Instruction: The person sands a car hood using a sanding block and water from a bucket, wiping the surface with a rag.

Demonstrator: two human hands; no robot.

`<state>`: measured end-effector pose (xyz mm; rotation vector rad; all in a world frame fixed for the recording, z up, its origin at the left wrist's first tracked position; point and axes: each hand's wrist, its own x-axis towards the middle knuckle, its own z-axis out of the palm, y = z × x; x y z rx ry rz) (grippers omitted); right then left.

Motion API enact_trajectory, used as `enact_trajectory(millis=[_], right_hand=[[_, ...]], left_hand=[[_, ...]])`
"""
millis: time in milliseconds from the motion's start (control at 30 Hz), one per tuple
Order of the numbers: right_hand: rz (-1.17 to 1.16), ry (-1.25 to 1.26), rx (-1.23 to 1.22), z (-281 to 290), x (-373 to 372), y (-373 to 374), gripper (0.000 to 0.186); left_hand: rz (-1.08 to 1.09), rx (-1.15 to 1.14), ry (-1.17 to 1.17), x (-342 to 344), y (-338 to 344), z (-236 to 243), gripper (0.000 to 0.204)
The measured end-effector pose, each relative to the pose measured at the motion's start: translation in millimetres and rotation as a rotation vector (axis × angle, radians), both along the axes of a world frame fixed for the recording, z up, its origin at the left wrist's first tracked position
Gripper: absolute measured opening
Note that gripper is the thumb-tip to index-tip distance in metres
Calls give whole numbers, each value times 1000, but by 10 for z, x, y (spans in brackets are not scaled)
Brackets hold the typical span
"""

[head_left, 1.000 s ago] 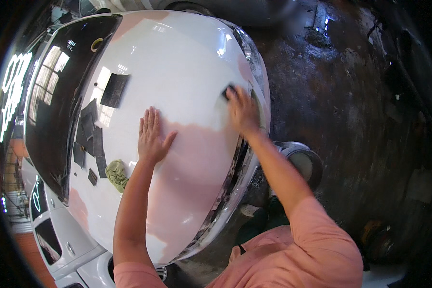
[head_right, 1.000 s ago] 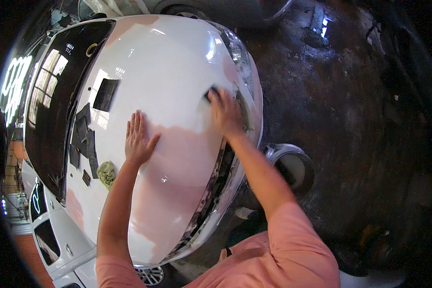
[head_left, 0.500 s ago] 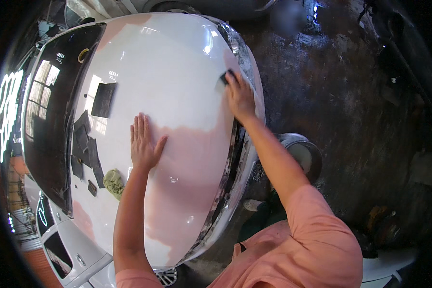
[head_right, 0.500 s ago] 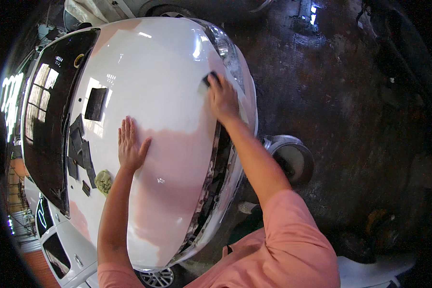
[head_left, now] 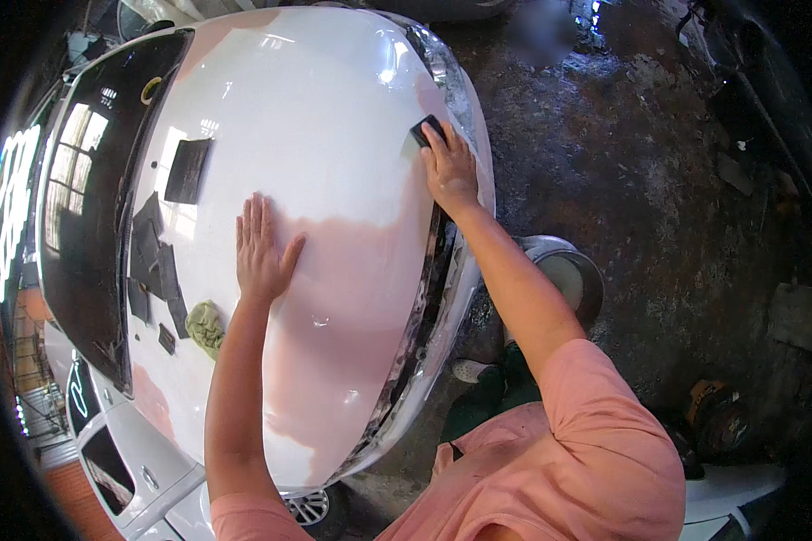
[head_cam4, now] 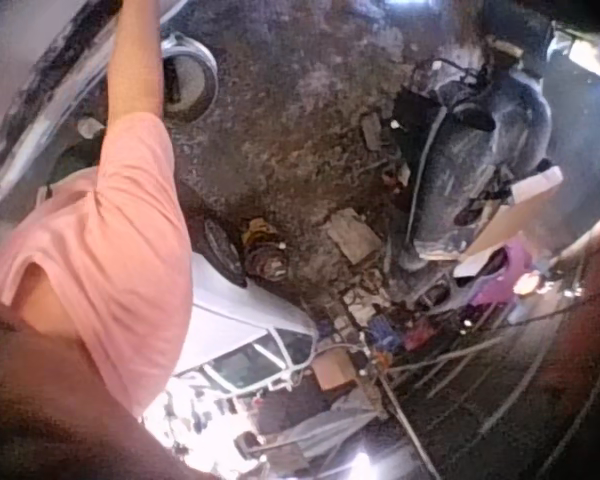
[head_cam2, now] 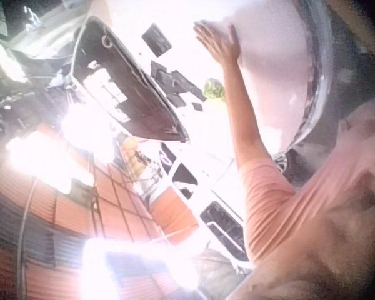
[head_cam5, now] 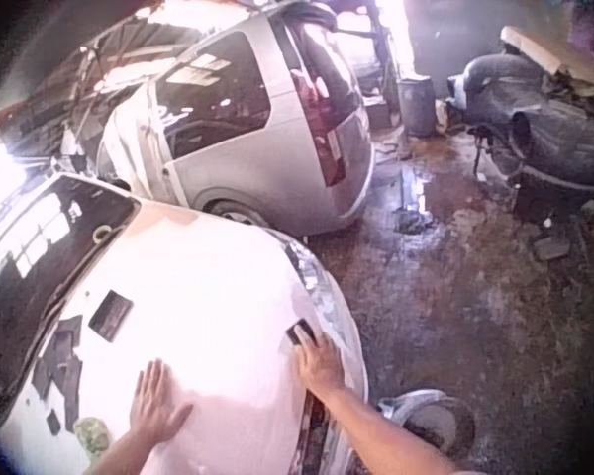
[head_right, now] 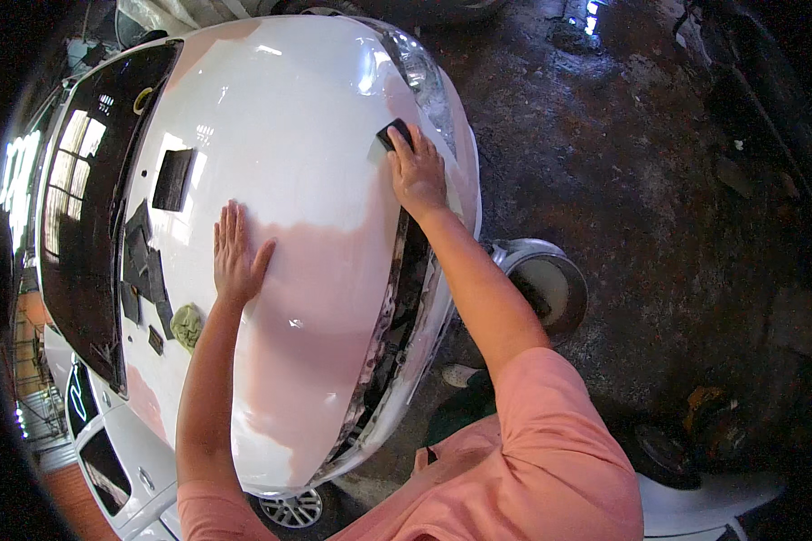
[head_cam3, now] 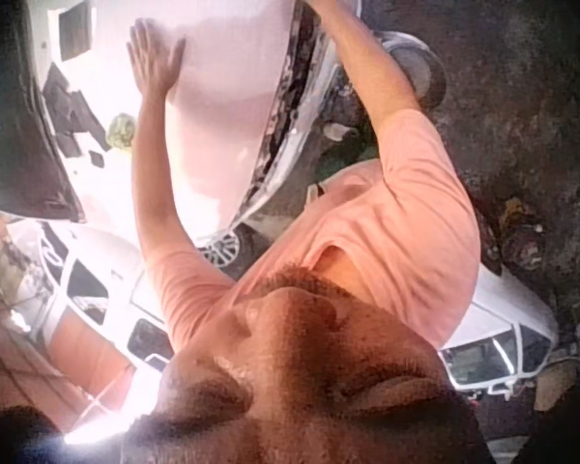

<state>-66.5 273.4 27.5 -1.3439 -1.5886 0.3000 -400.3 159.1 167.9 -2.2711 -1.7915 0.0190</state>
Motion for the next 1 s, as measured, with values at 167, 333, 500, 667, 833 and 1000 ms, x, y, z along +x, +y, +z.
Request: enact_trajectory(millis=[167, 333, 500, 667, 833, 1000], right_hand=[[218, -22, -147, 33, -657, -2034, 45], [416, -181, 92, 134, -511, -1870, 46], [299, -231, 130, 588, -941, -770, 49], [603, -229, 144, 10, -335, -2089, 58], [664, -255, 231, 291, -509, -1809, 55], [671, -312, 285, 1030, -1835, -869, 44]], left_hand=[[89, -35, 34, -185, -181, -9, 86], [121, -25, 64, -183, -116, -58, 80], [128, -8, 27, -104, -68, -35, 75], [160, -6, -23, -260, -856, -149, 74], [174, -241, -39, -365, -2284, 136, 78], [96, -220, -49, -532, -2444, 155, 85]])
